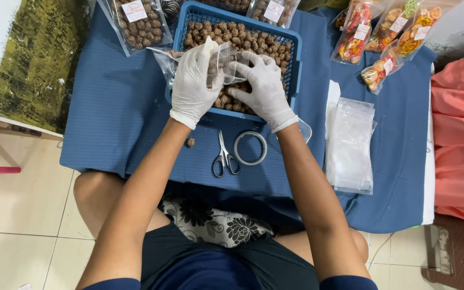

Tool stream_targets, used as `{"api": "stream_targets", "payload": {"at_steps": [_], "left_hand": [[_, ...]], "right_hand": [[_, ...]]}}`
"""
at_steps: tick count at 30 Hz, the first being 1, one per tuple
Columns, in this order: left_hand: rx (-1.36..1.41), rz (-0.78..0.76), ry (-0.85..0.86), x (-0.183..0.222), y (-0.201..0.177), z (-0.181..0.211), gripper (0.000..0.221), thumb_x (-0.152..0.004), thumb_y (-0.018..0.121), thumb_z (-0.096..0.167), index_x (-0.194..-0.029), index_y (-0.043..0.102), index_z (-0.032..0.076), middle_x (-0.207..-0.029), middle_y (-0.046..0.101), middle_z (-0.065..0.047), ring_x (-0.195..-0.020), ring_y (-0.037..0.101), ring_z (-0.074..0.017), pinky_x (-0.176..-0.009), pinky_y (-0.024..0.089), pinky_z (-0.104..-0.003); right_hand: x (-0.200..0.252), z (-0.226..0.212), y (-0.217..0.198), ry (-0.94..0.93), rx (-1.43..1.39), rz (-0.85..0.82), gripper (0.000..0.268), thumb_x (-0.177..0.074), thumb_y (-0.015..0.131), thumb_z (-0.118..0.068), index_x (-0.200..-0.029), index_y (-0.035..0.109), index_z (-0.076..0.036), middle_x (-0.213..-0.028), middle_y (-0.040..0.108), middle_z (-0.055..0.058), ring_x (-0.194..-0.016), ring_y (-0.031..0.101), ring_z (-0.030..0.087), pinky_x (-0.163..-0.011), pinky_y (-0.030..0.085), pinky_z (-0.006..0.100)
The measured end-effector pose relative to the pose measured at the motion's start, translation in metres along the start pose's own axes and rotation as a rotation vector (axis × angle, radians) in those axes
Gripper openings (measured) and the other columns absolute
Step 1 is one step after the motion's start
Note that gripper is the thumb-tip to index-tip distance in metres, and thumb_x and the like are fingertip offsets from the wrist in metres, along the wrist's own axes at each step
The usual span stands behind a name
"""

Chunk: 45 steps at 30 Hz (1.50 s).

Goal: The person fills a plastic bag with brown food balls from a basket by hand, using a small plastic cup, and then seals the bag with tape.

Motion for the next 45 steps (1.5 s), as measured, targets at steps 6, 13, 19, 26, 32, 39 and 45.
{"api": "stream_targets", "payload": {"at_steps": [6,13,19,26,32,39,45], "left_hand": [[-0.012,-0.026,0.021,0.004,0.008,-0.003,0.09,-0.112,0.089,0.007,-0.183,0.034,0.007,-0.16,0.073,-0.015,-0.144,0.07,-0.0362,-0.132,0.057,-0.051],[-0.081,-0.036,0.045,-0.001,0.005,0.003,0.089,-0.109,0.091,0.009,-0.181,0.038,0.005,-0.157,0.075,-0.015,-0.139,0.072,-0.0338,-0.131,0.057,-0.049],[-0.138,-0.062,0.088,-0.004,0.006,0.008,0.081,-0.111,0.083,0.013,-0.179,0.041,0.006,-0.145,0.076,-0.013,-0.131,0.071,-0.034,-0.126,0.059,-0.05],[-0.093,-0.04,0.084,-0.003,0.01,0.005,0.09,-0.101,0.087,0.012,-0.18,0.045,0.009,-0.141,0.074,-0.014,-0.132,0.071,-0.0358,-0.121,0.06,-0.051],[-0.073,-0.015,0.096,-0.002,0.011,0.002,0.099,-0.09,0.093,0.006,-0.18,0.05,0.009,-0.134,0.074,-0.017,-0.134,0.072,-0.0365,-0.121,0.061,-0.052],[-0.074,-0.033,0.072,-0.001,0.016,0.001,0.103,-0.09,0.094,0.007,-0.182,0.047,0.01,-0.132,0.073,-0.015,-0.135,0.071,-0.0361,-0.122,0.06,-0.051],[-0.102,-0.057,0.09,-0.001,0.017,0.001,0.106,-0.085,0.098,0.007,-0.179,0.049,0.007,-0.131,0.074,-0.017,-0.132,0.073,-0.037,-0.121,0.061,-0.054]], "right_hand": [[-0.003,0.041,-0.002,0.0,-0.051,0.198,0.043,-0.11,0.094,-0.017,-0.152,0.082,-0.018,-0.156,0.07,0.021,-0.139,0.065,0.048,-0.115,0.054,0.06],[0.01,0.052,-0.017,0.063,-0.089,0.138,0.038,-0.107,0.091,-0.008,-0.144,0.086,-0.008,-0.137,0.072,0.012,-0.123,0.072,0.035,-0.1,0.062,0.047],[0.012,0.035,-0.054,0.131,-0.28,0.217,0.036,-0.099,0.09,0.002,-0.133,0.088,-0.011,-0.128,0.085,0.009,-0.12,0.082,0.027,-0.107,0.063,0.041],[0.04,0.068,-0.017,0.571,-1.592,0.445,0.035,-0.108,0.088,-0.01,-0.143,0.084,-0.005,-0.141,0.086,0.009,-0.106,0.081,0.014,-0.092,0.075,0.03],[0.037,0.036,-0.009,0.495,-1.828,0.429,0.043,-0.105,0.091,-0.004,-0.146,0.076,-0.001,-0.138,0.087,0.023,-0.123,0.089,0.03,-0.105,0.078,0.043],[0.035,0.025,0.001,0.436,-1.871,0.543,0.047,-0.103,0.093,0.001,-0.147,0.076,-0.002,-0.146,0.084,0.02,-0.131,0.086,0.03,-0.118,0.072,0.045],[0.029,-0.005,-0.032,0.398,-1.521,0.614,0.037,-0.107,0.094,-0.006,-0.142,0.082,-0.006,-0.138,0.089,0.014,-0.128,0.083,0.018,-0.115,0.067,0.033]]}}
Point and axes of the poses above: each hand's wrist, its own x-axis away from the middle knuckle, its own y-axis out of the palm, z = x × y, the point moved 9 cm from there along -x, towards the middle knuckle
